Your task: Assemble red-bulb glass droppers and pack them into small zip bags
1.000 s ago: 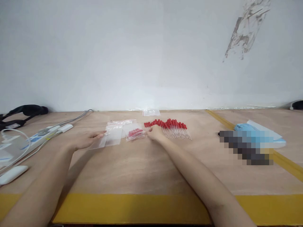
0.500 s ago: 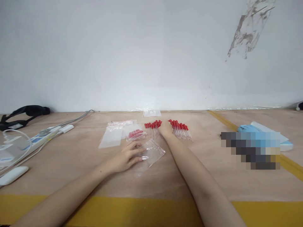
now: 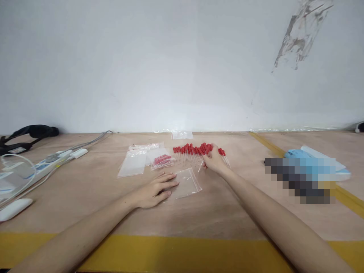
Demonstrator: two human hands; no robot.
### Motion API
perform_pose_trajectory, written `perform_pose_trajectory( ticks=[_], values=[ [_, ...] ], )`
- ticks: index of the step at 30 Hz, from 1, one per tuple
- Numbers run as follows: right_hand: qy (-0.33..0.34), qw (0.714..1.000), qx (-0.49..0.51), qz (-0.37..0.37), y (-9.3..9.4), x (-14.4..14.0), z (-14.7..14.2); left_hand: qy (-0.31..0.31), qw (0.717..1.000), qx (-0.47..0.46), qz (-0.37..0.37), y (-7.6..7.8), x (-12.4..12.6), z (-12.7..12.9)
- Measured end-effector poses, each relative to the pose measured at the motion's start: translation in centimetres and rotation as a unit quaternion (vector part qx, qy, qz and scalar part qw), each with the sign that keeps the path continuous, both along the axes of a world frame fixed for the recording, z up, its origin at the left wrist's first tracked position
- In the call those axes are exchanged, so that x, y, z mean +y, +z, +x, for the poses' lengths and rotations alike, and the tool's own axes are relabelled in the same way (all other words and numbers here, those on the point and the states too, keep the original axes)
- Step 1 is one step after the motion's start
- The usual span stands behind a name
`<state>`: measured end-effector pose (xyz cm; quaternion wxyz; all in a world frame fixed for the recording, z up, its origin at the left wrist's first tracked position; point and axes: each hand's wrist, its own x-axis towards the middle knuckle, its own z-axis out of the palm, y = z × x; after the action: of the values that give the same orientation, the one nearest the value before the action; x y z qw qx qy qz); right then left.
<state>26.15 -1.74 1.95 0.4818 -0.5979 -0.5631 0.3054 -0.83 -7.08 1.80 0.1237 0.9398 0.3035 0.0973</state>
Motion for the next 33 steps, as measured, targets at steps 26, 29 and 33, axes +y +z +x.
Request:
perform_pose_trajectory(
  ticks=[26,29,33],
  values=[
    [0.335,0.934,0.113,-0.05,-1.7,-5.2,1.1,-0.051,0.998,-0.026,-0.008,0.2,0.2,0.6],
    [0.37,0.913,0.14,-0.097,-1.7,-5.2,0.5,-0.059,0.998,-0.032,-0.015,0.4,0.1,0.8],
    [0.363,0.918,0.118,-0.111,-1.7,-4.8,0.5,-0.053,0.997,-0.058,-0.028,0.1,0.4,0.5]
  ],
)
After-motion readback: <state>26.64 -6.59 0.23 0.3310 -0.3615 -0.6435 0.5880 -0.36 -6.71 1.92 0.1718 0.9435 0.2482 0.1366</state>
